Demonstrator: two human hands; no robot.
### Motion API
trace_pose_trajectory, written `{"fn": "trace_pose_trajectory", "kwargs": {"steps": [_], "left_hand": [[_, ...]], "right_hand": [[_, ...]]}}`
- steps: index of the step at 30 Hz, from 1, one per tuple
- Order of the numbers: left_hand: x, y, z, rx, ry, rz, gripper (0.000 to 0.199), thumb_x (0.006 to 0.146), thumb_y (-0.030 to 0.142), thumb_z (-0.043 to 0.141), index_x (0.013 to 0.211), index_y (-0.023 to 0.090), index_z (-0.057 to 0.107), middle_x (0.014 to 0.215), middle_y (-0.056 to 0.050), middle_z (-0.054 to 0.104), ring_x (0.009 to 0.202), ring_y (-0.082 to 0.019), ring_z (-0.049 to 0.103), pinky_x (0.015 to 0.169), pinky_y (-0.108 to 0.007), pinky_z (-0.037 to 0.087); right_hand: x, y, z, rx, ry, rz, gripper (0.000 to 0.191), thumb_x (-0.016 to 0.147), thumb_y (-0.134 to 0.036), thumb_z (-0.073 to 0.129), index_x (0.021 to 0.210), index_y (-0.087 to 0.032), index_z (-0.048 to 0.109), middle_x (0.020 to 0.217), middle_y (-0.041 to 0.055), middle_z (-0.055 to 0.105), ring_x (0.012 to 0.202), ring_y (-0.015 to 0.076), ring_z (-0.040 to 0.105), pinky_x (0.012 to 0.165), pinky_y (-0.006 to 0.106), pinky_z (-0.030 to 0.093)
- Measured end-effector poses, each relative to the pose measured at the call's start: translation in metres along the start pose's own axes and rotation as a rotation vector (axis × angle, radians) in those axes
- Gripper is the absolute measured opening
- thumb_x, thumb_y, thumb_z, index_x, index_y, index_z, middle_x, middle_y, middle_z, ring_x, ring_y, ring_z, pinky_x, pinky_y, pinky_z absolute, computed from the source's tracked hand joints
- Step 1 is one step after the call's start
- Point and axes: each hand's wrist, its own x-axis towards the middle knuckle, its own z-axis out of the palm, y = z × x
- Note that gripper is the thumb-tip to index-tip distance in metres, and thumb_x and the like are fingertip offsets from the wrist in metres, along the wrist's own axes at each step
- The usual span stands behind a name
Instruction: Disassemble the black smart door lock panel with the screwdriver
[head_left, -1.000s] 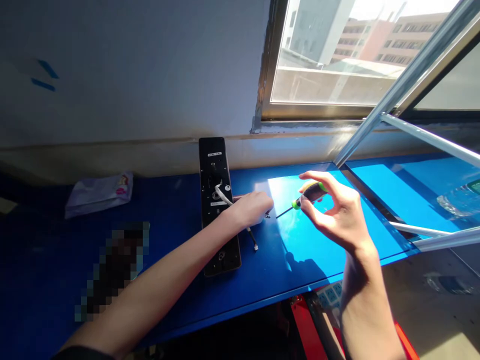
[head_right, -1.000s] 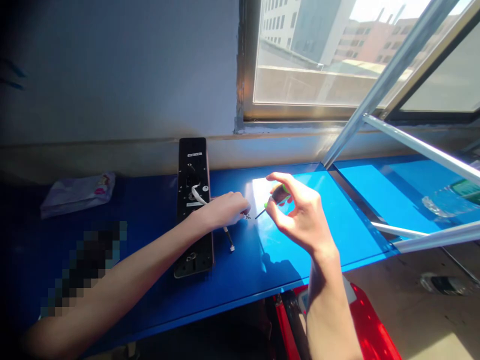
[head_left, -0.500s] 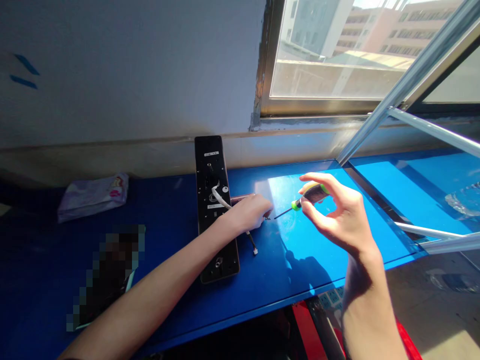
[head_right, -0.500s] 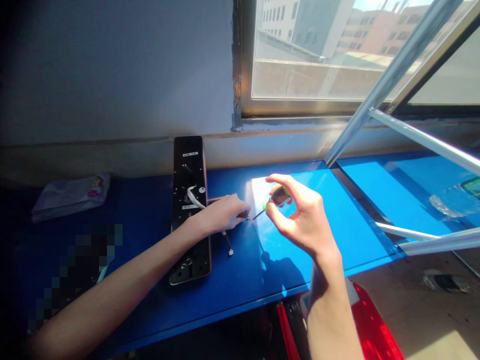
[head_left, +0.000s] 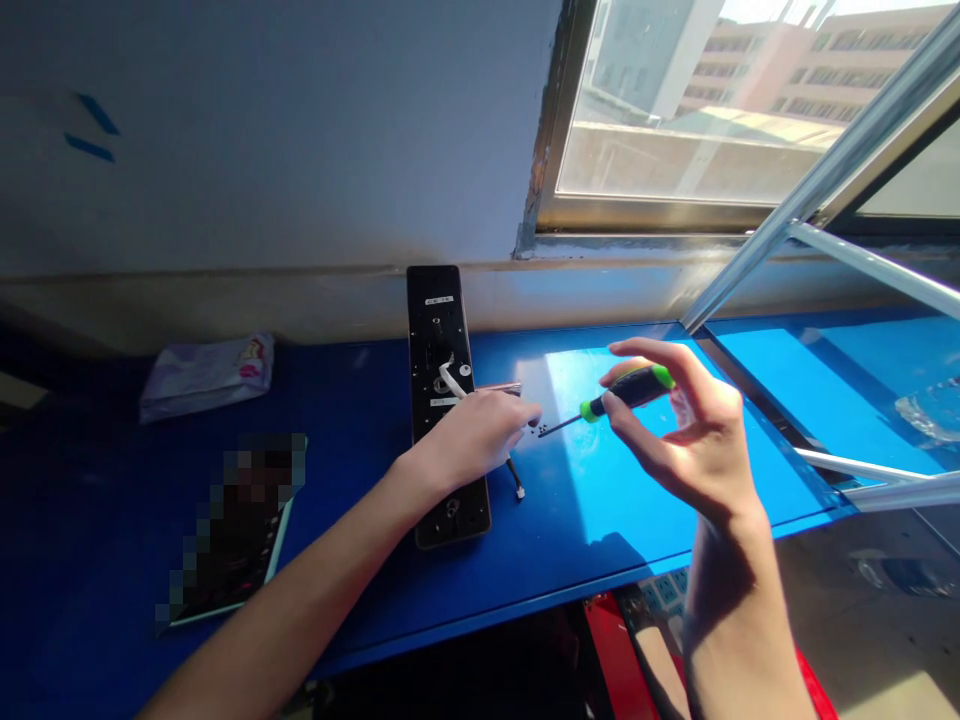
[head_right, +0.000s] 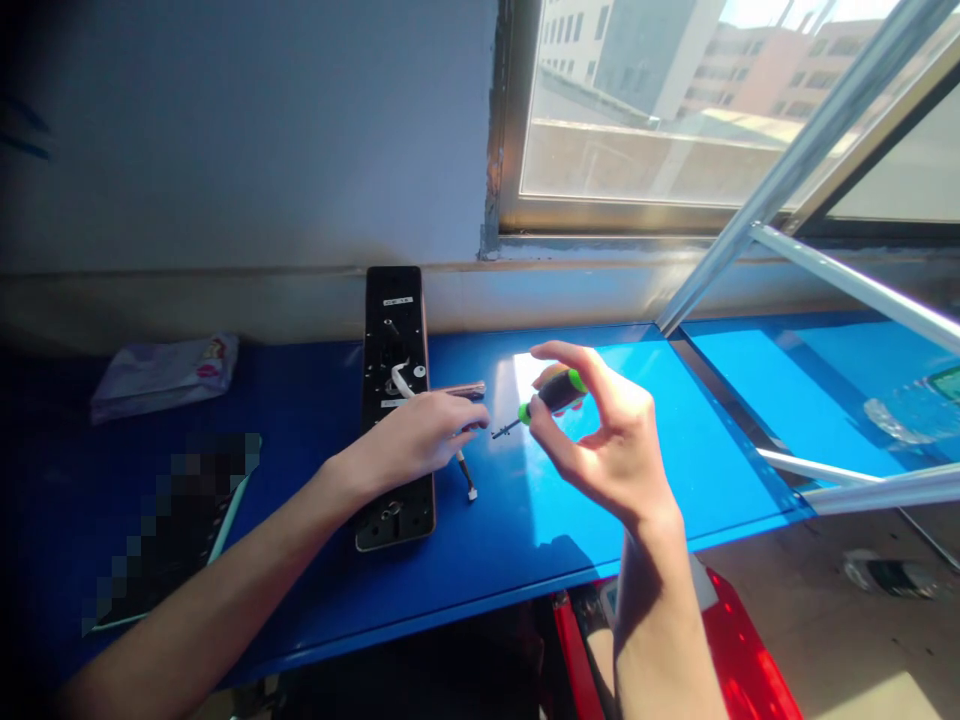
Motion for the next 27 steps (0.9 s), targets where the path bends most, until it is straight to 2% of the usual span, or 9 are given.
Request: {"fn": "trace_pose_trajectory", "kwargs": {"steps": [2,5,7,8,10,14,18,24,27], "left_hand": [[-0.018,-0.002,-0.002,-0.053,0.114,0.021,0.024,0.097,0.007,0.06,0.109,0.019,0.076,0.113,-0.009,0.081,0.13,-0.028,0.069,0.107,-0.037,0.055],[-0.049,-0.005,-0.002,-0.199,0.348,0.007,0.02,0.101,0.016,0.06,0.113,0.019,0.075,0.116,-0.008,0.081,0.117,-0.026,0.075,0.102,-0.036,0.058],[-0.07,-0.005,-0.003,-0.309,0.417,-0.042,0.02,0.102,0.021,0.061,0.116,0.02,0.074,0.117,-0.006,0.081,0.109,-0.022,0.077,0.1,-0.032,0.059],[-0.081,-0.005,-0.002,-0.358,0.424,-0.057,0.021,0.102,0.021,0.06,0.117,0.021,0.074,0.115,-0.005,0.08,0.107,-0.021,0.077,0.098,-0.031,0.059],[-0.101,-0.003,-0.001,-0.446,0.364,-0.06,0.027,0.1,0.015,0.055,0.118,0.022,0.073,0.115,-0.004,0.079,0.108,-0.019,0.075,0.098,-0.03,0.058],[-0.125,0.001,0.011,-0.518,0.241,-0.038,0.05,0.086,0.005,0.052,0.128,0.023,0.072,0.132,-0.007,0.068,0.127,-0.023,0.065,0.11,-0.035,0.055],[-0.129,0.004,0.026,-0.452,0.253,-0.014,0.063,0.077,0.004,0.057,0.135,0.024,0.07,0.136,-0.01,0.062,0.13,-0.027,0.06,0.111,-0.041,0.054],[-0.124,0.009,0.031,-0.397,0.295,0.015,0.061,0.074,0.005,0.06,0.131,0.02,0.073,0.133,-0.014,0.064,0.128,-0.03,0.059,0.109,-0.046,0.054],[-0.124,0.009,0.032,-0.388,0.295,0.033,0.057,0.075,0.005,0.06,0.128,0.02,0.074,0.131,-0.013,0.067,0.129,-0.029,0.059,0.108,-0.044,0.055]], "right_hand": [[-0.002,-0.008,0.004,0.04,0.006,-0.023,0.039,0.089,-0.018,0.072,0.125,-0.03,0.063,0.093,-0.0007,0.075,0.078,0.0198,0.073,0.076,0.039,0.061],[-0.006,-0.022,0.01,0.073,-0.026,-0.079,0.042,0.09,-0.016,0.074,0.128,-0.029,0.063,0.097,-0.0006,0.076,0.084,0.0184,0.074,0.079,0.036,0.061],[-0.008,-0.033,0.015,0.095,-0.069,-0.12,0.04,0.09,-0.014,0.074,0.126,-0.027,0.064,0.098,-0.0006,0.076,0.083,0.016,0.074,0.076,0.032,0.062],[-0.009,-0.038,0.018,0.106,-0.09,-0.142,0.039,0.09,-0.013,0.074,0.125,-0.026,0.065,0.097,-0.0006,0.076,0.082,0.0149,0.074,0.074,0.03,0.061],[-0.011,-0.047,0.023,0.114,-0.128,-0.185,0.036,0.09,-0.01,0.072,0.123,-0.023,0.066,0.097,-0.0002,0.076,0.082,0.0131,0.074,0.075,0.027,0.061],[-0.017,-0.057,0.034,0.06,-0.195,-0.24,0.035,0.088,-0.007,0.072,0.121,-0.02,0.067,0.095,-0.0012,0.076,0.078,0.009,0.072,0.074,0.021,0.058],[-0.02,-0.062,0.038,0.001,-0.214,-0.282,0.032,0.089,-0.009,0.072,0.119,-0.017,0.068,0.093,-0.0009,0.074,0.075,0.0074,0.069,0.073,0.019,0.056],[-0.02,-0.073,0.034,-0.039,-0.284,-0.385,0.021,0.094,-0.013,0.072,0.115,-0.013,0.068,0.103,0.0053,0.075,0.087,0.0096,0.071,0.08,0.018,0.056],[-0.021,-0.079,0.031,-0.051,-0.329,-0.397,0.016,0.097,-0.014,0.069,0.114,-0.012,0.067,0.101,0.0056,0.074,0.084,0.01,0.07,0.078,0.019,0.055]]}}
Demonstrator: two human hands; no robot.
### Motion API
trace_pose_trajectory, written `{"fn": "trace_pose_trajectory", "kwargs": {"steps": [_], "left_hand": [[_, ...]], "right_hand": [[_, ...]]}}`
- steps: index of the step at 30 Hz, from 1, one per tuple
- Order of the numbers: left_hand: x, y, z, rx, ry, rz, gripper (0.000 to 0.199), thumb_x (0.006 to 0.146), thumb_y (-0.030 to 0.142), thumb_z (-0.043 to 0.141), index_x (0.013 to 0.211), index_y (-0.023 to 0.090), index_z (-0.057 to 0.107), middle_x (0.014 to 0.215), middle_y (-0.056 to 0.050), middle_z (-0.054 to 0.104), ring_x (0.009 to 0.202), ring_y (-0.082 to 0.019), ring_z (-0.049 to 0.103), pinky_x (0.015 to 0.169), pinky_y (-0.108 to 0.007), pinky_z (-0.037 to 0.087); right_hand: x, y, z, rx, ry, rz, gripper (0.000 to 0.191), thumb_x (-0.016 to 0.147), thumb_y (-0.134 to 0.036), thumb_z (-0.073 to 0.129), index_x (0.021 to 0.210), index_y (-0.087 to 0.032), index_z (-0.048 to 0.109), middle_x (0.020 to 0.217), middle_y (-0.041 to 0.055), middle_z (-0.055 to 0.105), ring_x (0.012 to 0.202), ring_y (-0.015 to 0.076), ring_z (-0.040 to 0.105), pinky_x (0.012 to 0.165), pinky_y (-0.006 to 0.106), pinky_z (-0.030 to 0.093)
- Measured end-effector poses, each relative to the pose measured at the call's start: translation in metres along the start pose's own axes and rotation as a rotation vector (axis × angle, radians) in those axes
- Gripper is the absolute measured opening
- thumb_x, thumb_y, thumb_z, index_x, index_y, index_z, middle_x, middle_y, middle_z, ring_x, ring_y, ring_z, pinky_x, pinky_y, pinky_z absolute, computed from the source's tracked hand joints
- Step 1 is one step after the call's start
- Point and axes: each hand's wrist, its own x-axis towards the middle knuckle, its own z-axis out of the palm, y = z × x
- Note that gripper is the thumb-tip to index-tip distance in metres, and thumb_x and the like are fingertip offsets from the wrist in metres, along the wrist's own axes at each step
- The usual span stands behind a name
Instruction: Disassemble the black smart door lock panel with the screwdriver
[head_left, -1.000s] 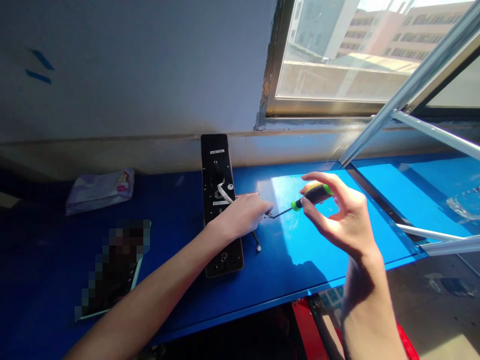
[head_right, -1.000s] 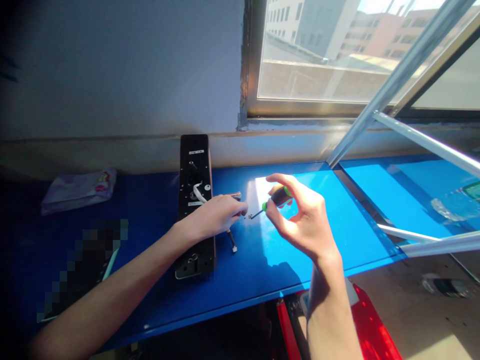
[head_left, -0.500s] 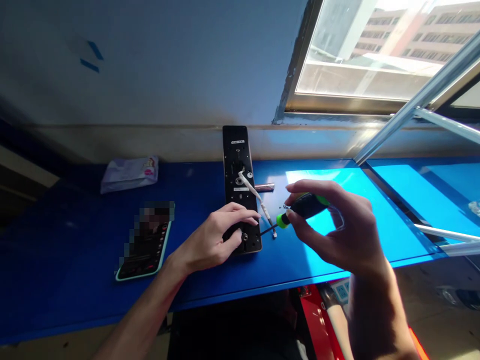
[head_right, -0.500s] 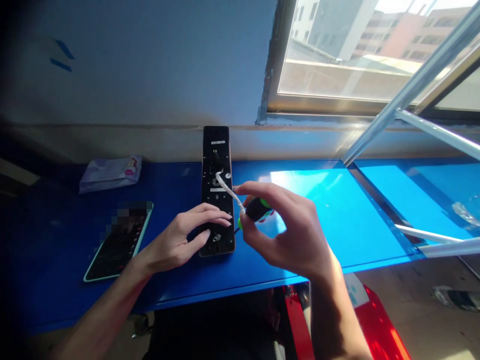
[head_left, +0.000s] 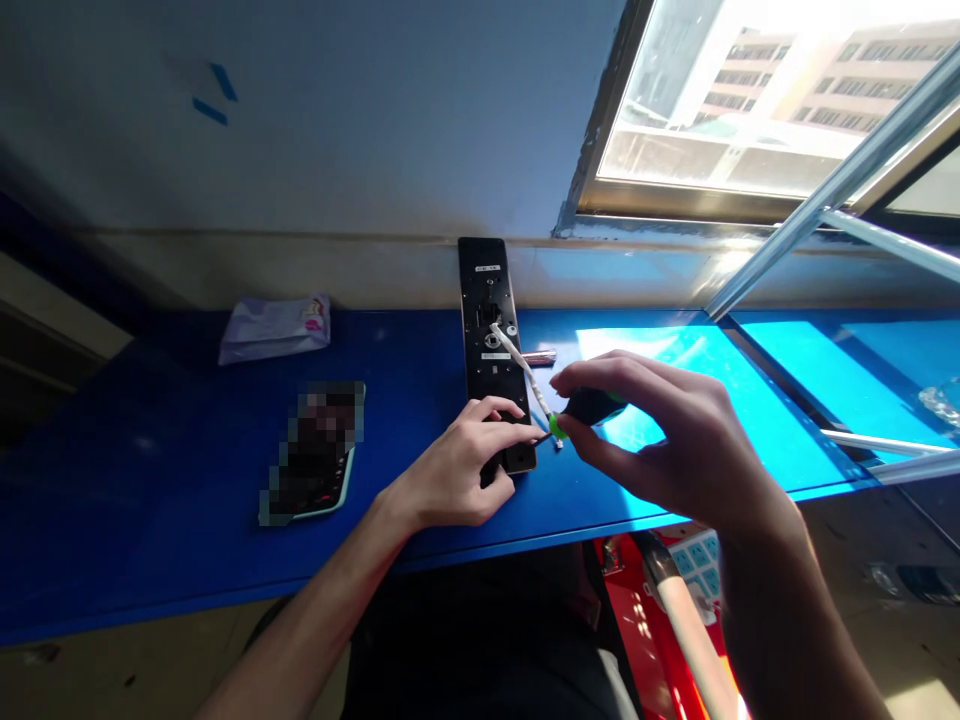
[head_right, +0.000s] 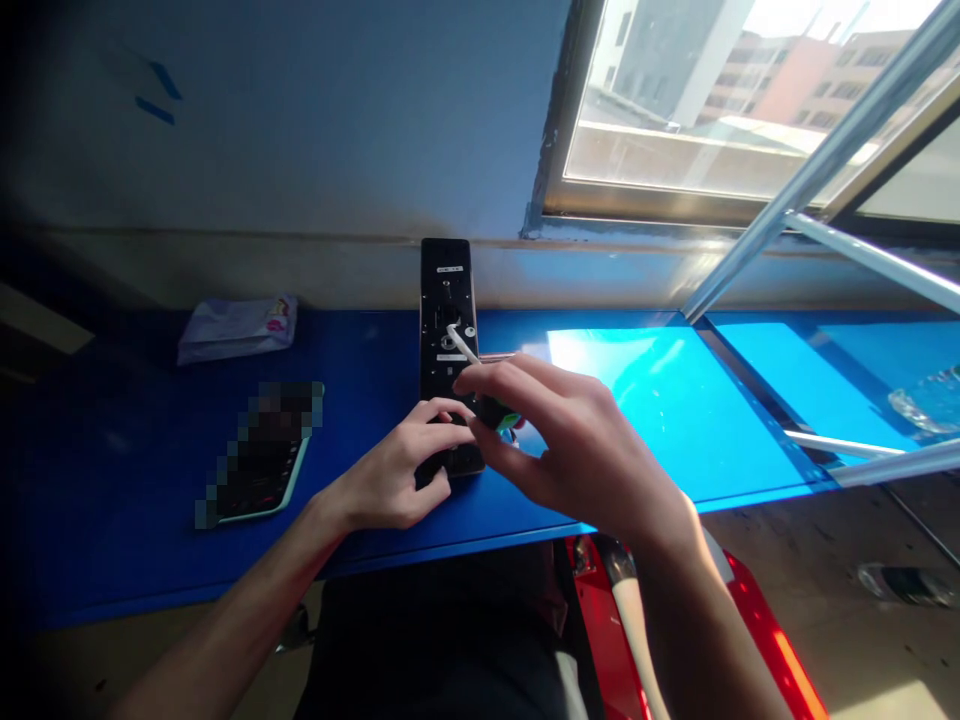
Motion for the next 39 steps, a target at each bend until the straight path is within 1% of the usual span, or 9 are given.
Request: {"fn": "trace_pose_trajectory", "kwargs": {"steps": [3,9,14,19,23,25,32,34,39], "left_hand": [[-0.002,-0.002,0.003,0.021,0.044,0.062,0.053,0.08,0.007,0.06,0.13,0.019,0.071,0.13,-0.011,0.071,0.137,-0.029,0.054,0.112,-0.043,0.052],[-0.007,-0.008,0.009,0.297,0.132,0.118,0.057,0.087,0.038,0.076,0.141,0.023,0.065,0.15,-0.012,0.063,0.156,-0.04,0.033,0.125,-0.061,0.033],[-0.011,-0.018,0.011,0.42,0.115,0.009,0.081,0.079,0.057,0.084,0.15,0.027,0.059,0.171,-0.015,0.036,0.162,-0.049,0.014,0.127,-0.07,0.021],[-0.012,-0.025,0.013,0.411,0.095,-0.049,0.085,0.08,0.062,0.082,0.154,0.032,0.054,0.174,-0.012,0.03,0.163,-0.046,0.015,0.127,-0.069,0.023],[-0.011,-0.024,0.013,0.392,0.118,-0.075,0.081,0.081,0.06,0.083,0.152,0.03,0.057,0.173,-0.013,0.031,0.163,-0.045,0.015,0.127,-0.067,0.026],[-0.012,-0.024,0.012,0.388,0.133,-0.084,0.078,0.082,0.058,0.083,0.15,0.03,0.058,0.174,-0.012,0.031,0.163,-0.045,0.014,0.127,-0.067,0.026],[-0.016,-0.021,0.01,0.341,0.139,-0.141,0.078,0.083,0.054,0.083,0.153,0.033,0.055,0.178,-0.01,0.019,0.162,-0.051,0.003,0.124,-0.075,0.026],[-0.017,-0.021,0.011,0.322,0.137,-0.151,0.079,0.083,0.052,0.083,0.154,0.034,0.053,0.178,-0.01,0.017,0.162,-0.052,0.002,0.123,-0.075,0.026],[-0.016,-0.021,0.011,0.293,0.126,-0.161,0.076,0.084,0.049,0.083,0.152,0.033,0.054,0.179,-0.009,0.012,0.162,-0.051,0.006,0.125,-0.073,0.027]], "right_hand": [[0.001,-0.007,-0.003,-0.141,-0.038,0.025,0.004,0.098,-0.017,0.07,0.1,-0.015,0.068,0.09,0.0024,0.07,0.072,0.0096,0.062,0.064,0.022,0.049],[0.006,-0.019,0.001,-0.286,-0.033,0.12,0.026,0.1,-0.03,0.069,0.078,-0.017,0.067,0.065,-0.0026,0.06,0.054,0.0093,0.048,0.053,0.027,0.034],[0.009,-0.019,0.001,-0.088,-0.181,0.087,0.022,0.104,-0.015,0.055,0.118,-0.017,0.072,0.1,0.0054,0.077,0.08,0.0141,0.069,0.07,0.026,0.046],[0.01,-0.019,-0.004,-0.033,-0.22,0.138,0.049,0.092,-0.012,0.058,0.14,-0.02,0.064,0.107,0.0067,0.072,0.08,0.0164,0.064,0.071,0.03,0.048],[0.01,-0.016,0.0,-0.065,-0.139,0.187,0.018,0.099,-0.025,0.063,0.109,-0.017,0.076,0.085,0.0028,0.072,0.066,0.0125,0.06,0.061,0.027,0.042],[0.009,-0.014,0.001,-0.094,-0.095,0.178,0.019,0.102,-0.029,0.064,0.095,-0.017,0.076,0.078,0.001,0.072,0.064,0.0111,0.061,0.061,0.026,0.042],[0.005,-0.014,-0.005,-0.06,-0.125,0.123,0.046,0.095,-0.011,0.057,0.139,-0.019,0.066,0.109,0.0077,0.073,0.082,0.015,0.067,0.07,0.028,0.052],[0.005,-0.014,-0.004,-0.049,-0.099,0.144,0.04,0.094,-0.014,0.062,0.133,-0.02,0.069,0.115,0.0089,0.073,0.082,0.0141,0.069,0.07,0.027,0.054],[0.006,-0.012,0.001,-0.08,-0.039,0.14,0.016,0.103,-0.029,0.064,0.103,-0.02,0.077,0.093,0.0041,0.08,0.071,0.0131,0.071,0.065,0.026,0.051]]}}
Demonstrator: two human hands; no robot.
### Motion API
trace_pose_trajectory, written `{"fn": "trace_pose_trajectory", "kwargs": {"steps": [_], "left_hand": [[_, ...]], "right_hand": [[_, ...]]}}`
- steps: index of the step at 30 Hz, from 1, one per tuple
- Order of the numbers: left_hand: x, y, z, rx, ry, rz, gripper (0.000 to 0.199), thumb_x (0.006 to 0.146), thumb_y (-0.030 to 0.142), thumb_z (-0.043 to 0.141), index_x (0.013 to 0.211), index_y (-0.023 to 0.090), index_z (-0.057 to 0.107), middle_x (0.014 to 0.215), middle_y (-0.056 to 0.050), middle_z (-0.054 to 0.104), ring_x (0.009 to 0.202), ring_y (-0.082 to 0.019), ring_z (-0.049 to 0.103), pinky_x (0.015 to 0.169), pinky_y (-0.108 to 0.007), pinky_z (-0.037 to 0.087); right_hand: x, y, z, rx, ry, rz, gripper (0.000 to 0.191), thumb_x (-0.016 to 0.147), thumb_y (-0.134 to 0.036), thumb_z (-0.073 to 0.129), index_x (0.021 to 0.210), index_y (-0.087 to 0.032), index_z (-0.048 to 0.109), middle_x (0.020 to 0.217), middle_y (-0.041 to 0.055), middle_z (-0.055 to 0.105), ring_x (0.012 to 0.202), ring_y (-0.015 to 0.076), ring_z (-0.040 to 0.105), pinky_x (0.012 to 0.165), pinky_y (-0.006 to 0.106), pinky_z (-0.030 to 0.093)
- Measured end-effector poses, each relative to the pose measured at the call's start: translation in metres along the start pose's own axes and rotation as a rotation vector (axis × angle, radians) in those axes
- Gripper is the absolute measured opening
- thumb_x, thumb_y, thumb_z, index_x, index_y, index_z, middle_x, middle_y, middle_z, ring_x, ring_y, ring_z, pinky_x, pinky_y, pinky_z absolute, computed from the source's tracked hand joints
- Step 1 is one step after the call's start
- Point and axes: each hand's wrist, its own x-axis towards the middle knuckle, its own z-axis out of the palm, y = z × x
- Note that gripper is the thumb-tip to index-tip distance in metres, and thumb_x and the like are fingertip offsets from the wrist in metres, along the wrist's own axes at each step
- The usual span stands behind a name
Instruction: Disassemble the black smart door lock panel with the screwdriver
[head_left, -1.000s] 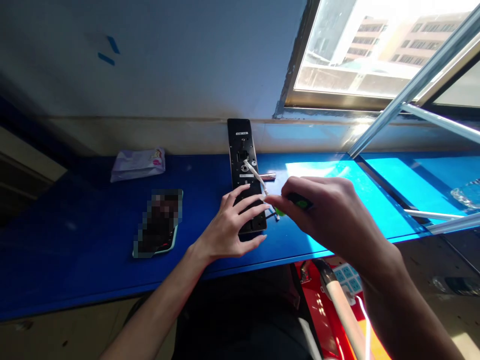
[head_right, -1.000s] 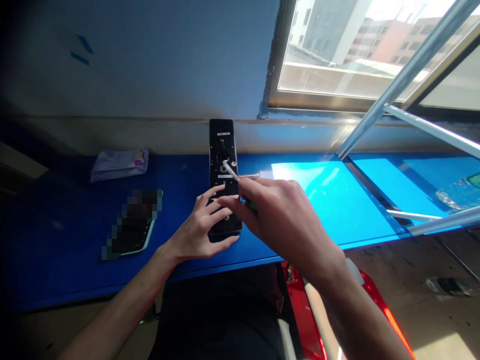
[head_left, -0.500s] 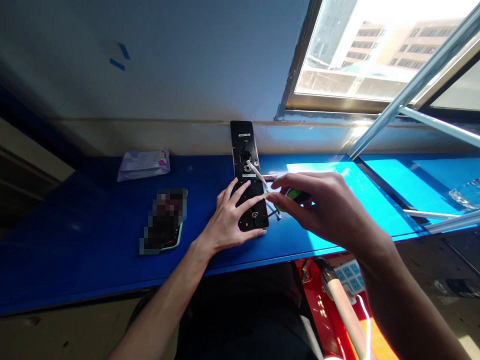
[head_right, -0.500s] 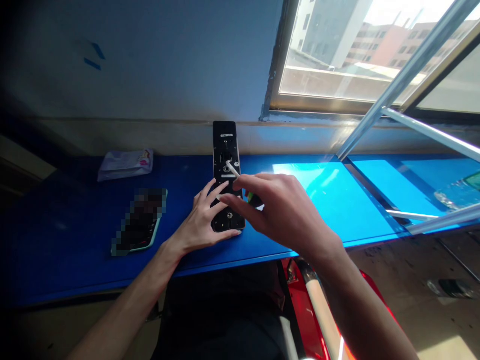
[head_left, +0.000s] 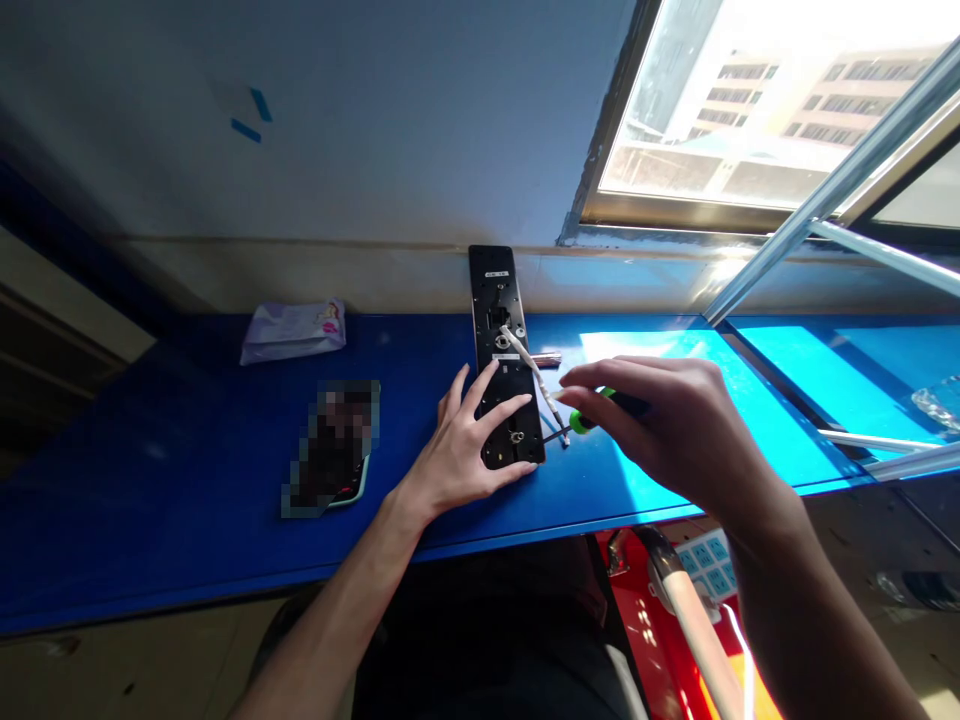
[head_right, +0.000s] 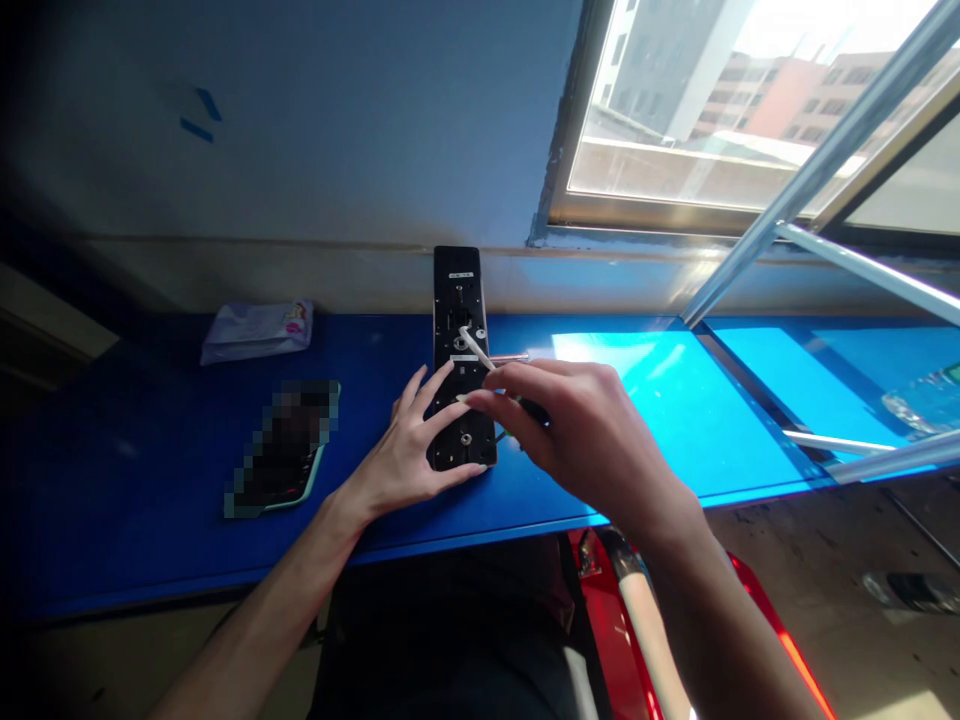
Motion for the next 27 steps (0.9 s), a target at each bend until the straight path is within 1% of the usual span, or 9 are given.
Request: {"fn": "trace_pose_trajectory", "kwargs": {"steps": [5,8,12,16,19,21,23,25,27], "left_hand": [[0.0009,0.0019,-0.0004,-0.011,-0.004,0.005,0.075,0.085,0.048,0.082,0.153,0.034,0.053,0.179,-0.009,0.013,0.163,-0.048,0.009,0.126,-0.071,0.028],[0.0012,0.0018,0.0001,-0.009,0.004,0.009,0.074,0.085,0.048,0.082,0.152,0.033,0.054,0.178,-0.009,0.013,0.163,-0.047,0.01,0.127,-0.07,0.027],[0.0013,0.0011,0.0006,-0.019,-0.006,0.007,0.075,0.085,0.048,0.082,0.152,0.033,0.054,0.178,-0.01,0.014,0.163,-0.047,0.011,0.126,-0.07,0.027],[0.0016,0.0013,0.0001,-0.02,-0.011,0.006,0.074,0.085,0.047,0.082,0.153,0.034,0.054,0.178,-0.009,0.013,0.163,-0.047,0.011,0.127,-0.07,0.027],[0.0018,0.0013,0.0004,-0.018,-0.005,0.004,0.074,0.085,0.047,0.082,0.153,0.034,0.054,0.178,-0.009,0.014,0.163,-0.047,0.012,0.127,-0.07,0.026],[0.002,0.0009,0.001,-0.021,0.002,0.008,0.074,0.085,0.048,0.082,0.152,0.034,0.054,0.178,-0.008,0.014,0.163,-0.046,0.012,0.127,-0.07,0.027],[0.0021,0.0003,0.0017,-0.023,0.004,0.01,0.075,0.085,0.048,0.082,0.153,0.034,0.053,0.178,-0.008,0.014,0.162,-0.046,0.013,0.127,-0.069,0.027],[0.002,-0.0002,0.0021,-0.025,0.001,0.007,0.076,0.084,0.048,0.082,0.154,0.035,0.052,0.178,-0.008,0.014,0.162,-0.047,0.013,0.126,-0.07,0.028],[0.0019,-0.0003,0.002,-0.026,0.001,0.006,0.077,0.084,0.048,0.082,0.154,0.035,0.052,0.178,-0.008,0.015,0.162,-0.047,0.013,0.127,-0.07,0.028]], "right_hand": [[0.0009,0.0013,-0.0051,0.031,-0.084,-0.05,0.043,0.096,-0.011,0.057,0.138,-0.017,0.067,0.109,0.0084,0.076,0.086,0.016,0.071,0.073,0.029,0.052],[0.0007,0.0024,-0.0057,0.035,-0.053,-0.025,0.039,0.093,-0.014,0.063,0.131,-0.017,0.071,0.111,0.0085,0.074,0.082,0.0143,0.07,0.071,0.028,0.052],[0.001,0.0065,-0.0038,0.011,-0.015,0.05,0.018,0.1,-0.03,0.068,0.104,-0.017,0.079,0.085,0.003,0.078,0.065,0.0113,0.067,0.062,0.026,0.048],[0.0026,0.0092,-0.0058,0.039,-0.05,0.0,0.028,0.1,-0.018,0.061,0.124,-0.018,0.074,0.098,0.0044,0.079,0.071,0.0122,0.069,0.066,0.027,0.051],[0.0042,0.0081,-0.0071,0.042,-0.056,-0.038,0.042,0.092,-0.012,0.061,0.133,-0.016,0.069,0.112,0.0085,0.077,0.088,0.0167,0.072,0.076,0.03,0.055],[0.0049,0.0074,-0.0062,0.023,-0.042,-0.017,0.035,0.094,-0.018,0.065,0.128,-0.016,0.072,0.112,0.0099,0.078,0.089,0.0182,0.073,0.077,0.031,0.055],[0.0048,0.0076,-0.0047,-0.004,-0.025,0.026,0.022,0.1,-0.029,0.066,0.113,-0.016,0.078,0.096,0.0078,0.079,0.075,0.0159,0.071,0.069,0.03,0.053],[0.0041,0.0086,-0.0037,0.008,-0.018,0.037,0.024,0.102,-0.035,0.065,0.103,-0.016,0.079,0.085,0.005,0.079,0.068,0.0138,0.07,0.065,0.028,0.051],[0.0032,0.0094,-0.0039,0.033,-0.029,0.018,0.021,0.104,-0.029,0.062,0.111,-0.017,0.078,0.09,0.0048,0.08,0.072,0.0137,0.071,0.067,0.027,0.051]]}}
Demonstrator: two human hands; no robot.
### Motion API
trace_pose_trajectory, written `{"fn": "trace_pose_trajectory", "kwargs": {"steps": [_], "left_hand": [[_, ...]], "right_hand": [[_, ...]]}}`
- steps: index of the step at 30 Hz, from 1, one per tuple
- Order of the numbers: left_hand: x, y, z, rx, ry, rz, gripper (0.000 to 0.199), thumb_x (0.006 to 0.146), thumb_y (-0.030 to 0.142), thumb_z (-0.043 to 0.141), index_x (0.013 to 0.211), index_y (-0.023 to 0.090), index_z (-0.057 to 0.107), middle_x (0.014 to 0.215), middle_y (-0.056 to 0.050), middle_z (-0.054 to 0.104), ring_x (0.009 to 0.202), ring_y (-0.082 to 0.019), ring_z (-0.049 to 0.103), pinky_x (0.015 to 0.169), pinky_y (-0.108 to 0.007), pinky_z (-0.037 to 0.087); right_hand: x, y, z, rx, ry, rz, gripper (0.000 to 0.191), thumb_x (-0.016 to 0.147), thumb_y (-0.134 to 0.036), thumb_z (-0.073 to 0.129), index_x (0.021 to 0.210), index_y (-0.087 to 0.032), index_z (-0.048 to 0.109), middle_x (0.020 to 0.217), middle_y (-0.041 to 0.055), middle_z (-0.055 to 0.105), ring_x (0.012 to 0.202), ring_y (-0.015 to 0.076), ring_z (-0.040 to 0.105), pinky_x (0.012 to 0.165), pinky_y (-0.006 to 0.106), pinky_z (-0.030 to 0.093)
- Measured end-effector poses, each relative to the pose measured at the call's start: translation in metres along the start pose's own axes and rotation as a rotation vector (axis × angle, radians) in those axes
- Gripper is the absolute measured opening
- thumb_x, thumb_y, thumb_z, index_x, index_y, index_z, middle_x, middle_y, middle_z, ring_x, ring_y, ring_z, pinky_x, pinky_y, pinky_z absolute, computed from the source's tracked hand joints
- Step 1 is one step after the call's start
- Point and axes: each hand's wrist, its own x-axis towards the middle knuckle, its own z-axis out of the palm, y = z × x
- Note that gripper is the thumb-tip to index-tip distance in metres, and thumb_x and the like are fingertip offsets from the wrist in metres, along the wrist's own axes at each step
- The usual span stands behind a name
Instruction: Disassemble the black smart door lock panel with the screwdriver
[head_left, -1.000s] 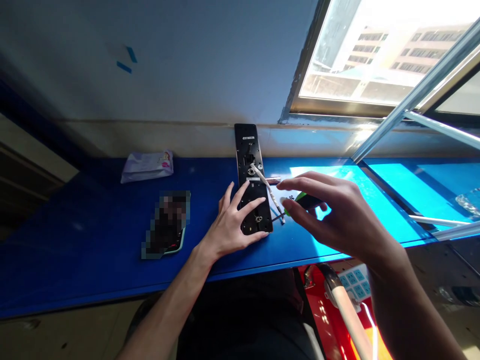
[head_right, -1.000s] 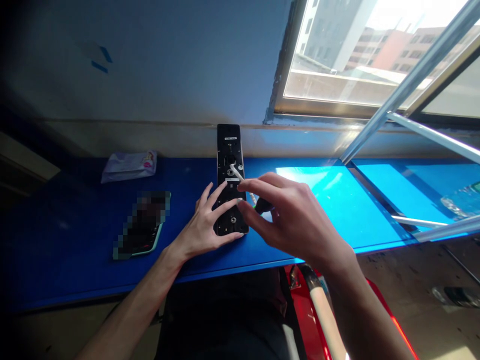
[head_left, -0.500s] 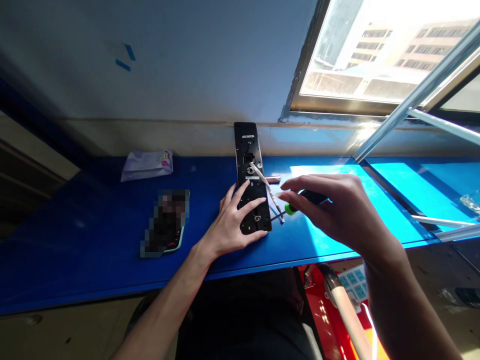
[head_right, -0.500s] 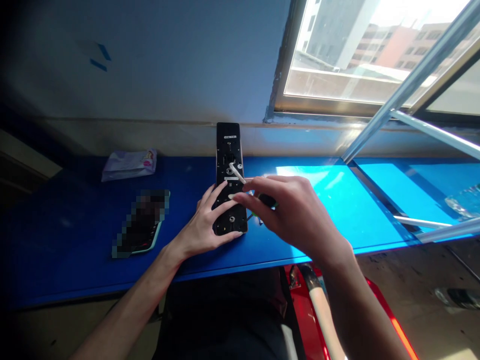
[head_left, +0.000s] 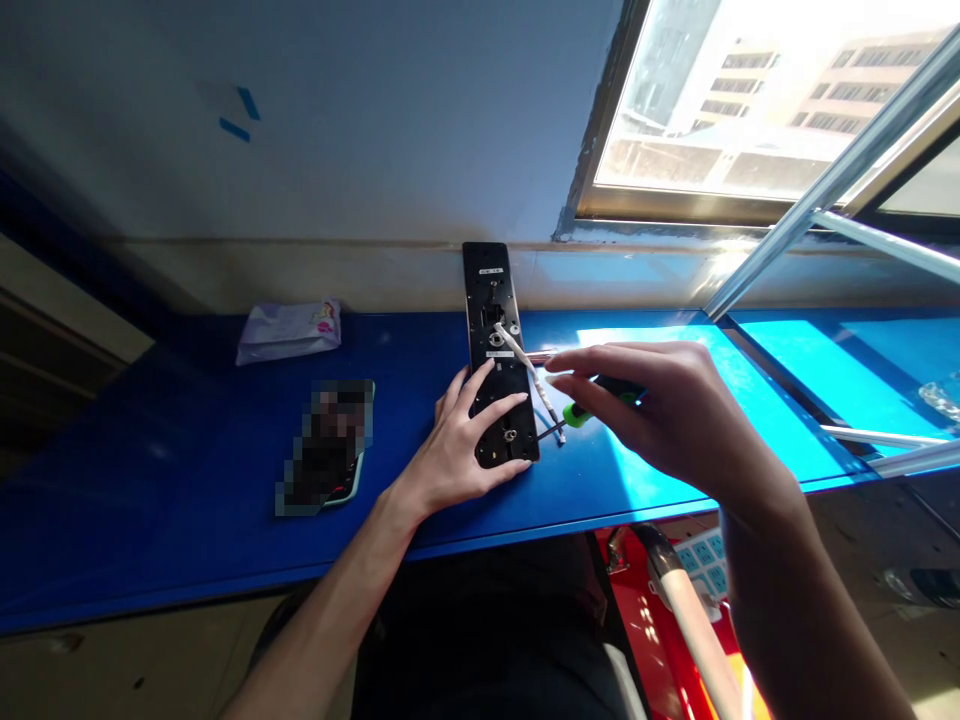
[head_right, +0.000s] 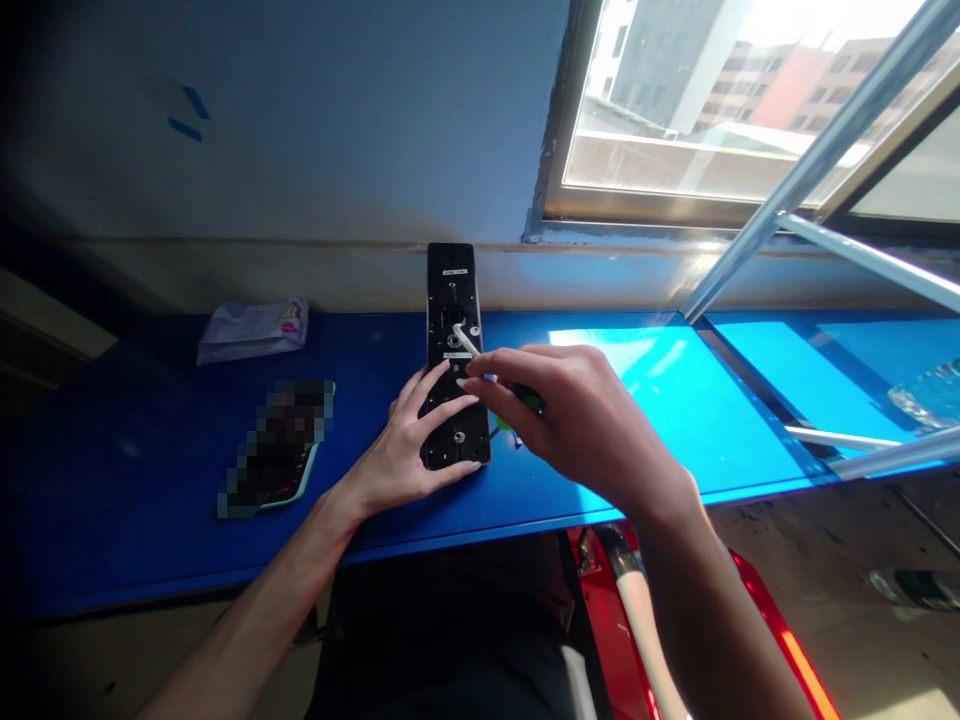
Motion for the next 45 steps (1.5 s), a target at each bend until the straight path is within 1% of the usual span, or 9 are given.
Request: {"fn": "trace_pose_trajectory", "kwargs": {"steps": [4,7,12,18,20,26,32,39,45], "left_hand": [[-0.0003,0.0013,-0.0013,0.002,0.008,0.004,0.074,0.084,0.047,0.083,0.151,0.034,0.054,0.178,-0.009,0.015,0.162,-0.046,0.014,0.127,-0.069,0.027],[-0.0002,0.0023,-0.0015,0.004,0.011,0.001,0.074,0.084,0.045,0.083,0.152,0.034,0.054,0.177,-0.009,0.015,0.162,-0.046,0.014,0.127,-0.069,0.027],[0.0002,0.0015,-0.0002,-0.002,0.018,0.008,0.076,0.083,0.045,0.085,0.151,0.035,0.054,0.178,-0.009,0.014,0.162,-0.047,0.014,0.126,-0.07,0.028],[-0.0001,0.002,-0.001,0.003,0.02,0.013,0.075,0.084,0.045,0.084,0.152,0.034,0.053,0.178,-0.01,0.014,0.162,-0.046,0.013,0.127,-0.069,0.027],[-0.0003,0.0022,-0.0012,0.007,0.015,0.01,0.076,0.084,0.046,0.084,0.152,0.034,0.053,0.177,-0.01,0.014,0.162,-0.046,0.013,0.127,-0.068,0.027],[-0.0001,0.0015,-0.0008,0.005,0.018,0.007,0.075,0.084,0.047,0.083,0.151,0.033,0.054,0.178,-0.011,0.014,0.162,-0.047,0.014,0.127,-0.069,0.027],[-0.0001,0.003,-0.0021,0.008,0.005,0.002,0.075,0.084,0.047,0.083,0.152,0.034,0.053,0.178,-0.01,0.013,0.163,-0.046,0.011,0.128,-0.068,0.026],[-0.0006,0.0025,-0.0007,0.015,0.014,-0.005,0.073,0.084,0.046,0.084,0.15,0.034,0.056,0.178,-0.009,0.012,0.163,-0.045,0.012,0.129,-0.066,0.026],[-0.0001,0.0012,-0.0001,0.018,0.02,0.0,0.074,0.083,0.046,0.084,0.151,0.035,0.055,0.178,-0.008,0.014,0.163,-0.045,0.012,0.129,-0.066,0.026]], "right_hand": [[0.0,-0.0019,-0.0014,-0.012,-0.01,-0.059,0.039,0.096,-0.013,0.058,0.132,-0.018,0.07,0.108,0.0077,0.077,0.084,0.0157,0.071,0.072,0.029,0.053],[0.002,-0.0047,0.0001,-0.024,-0.003,-0.049,0.036,0.093,-0.015,0.062,0.128,-0.017,0.072,0.109,0.0084,0.075,0.082,0.0157,0.07,0.07,0.03,0.052],[0.0045,-0.0048,0.0029,0.001,-0.001,0.003,0.022,0.103,-0.033,0.064,0.11,-0.018,0.079,0.089,0.0044,0.08,0.071,0.0134,0.071,0.064,0.027,0.049],[0.0036,-0.0051,-0.0013,-0.008,-0.024,-0.06,0.041,0.094,-0.012,0.057,0.132,-0.018,0.069,0.109,0.0082,0.077,0.081,0.0154,0.071,0.07,0.029,0.053],[0.0033,-0.0068,-0.0015,-0.011,-0.026,-0.049,0.038,0.093,-0.015,0.06,0.129,-0.017,0.071,0.111,0.0091,0.077,0.081,0.0156,0.071,0.07,0.03,0.052],[0.0032,-0.0059,-0.0003,0.017,-0.024,-0.012,0.018,0.102,-0.029,0.065,0.102,-0.017,0.079,0.084,0.0029,0.079,0.067,0.0114,0.068,0.063,0.026,0.047],[0.0029,-0.0071,-0.0031,-0.011,-0.055,-0.073,0.043,0.091,-0.01,0.06,0.133,-0.016,0.069,0.107,0.0072,0.076,0.084,0.0163,0.07,0.071,0.029,0.05],[0.0043,-0.0046,0.0004,-0.02,-0.031,-0.016,0.017,0.101,-0.027,0.066,0.104,-0.018,0.079,0.087,0.0023,0.078,0.069,0.0112,0.067,0.064,0.026,0.047],[0.0037,-0.0054,-0.0019,-0.003,-0.024,-0.088,0.047,0.089,-0.012,0.062,0.136,-0.013,0.068,0.11,0.008,0.078,0.086,0.0169,0.073,0.075,0.029,0.053]]}}
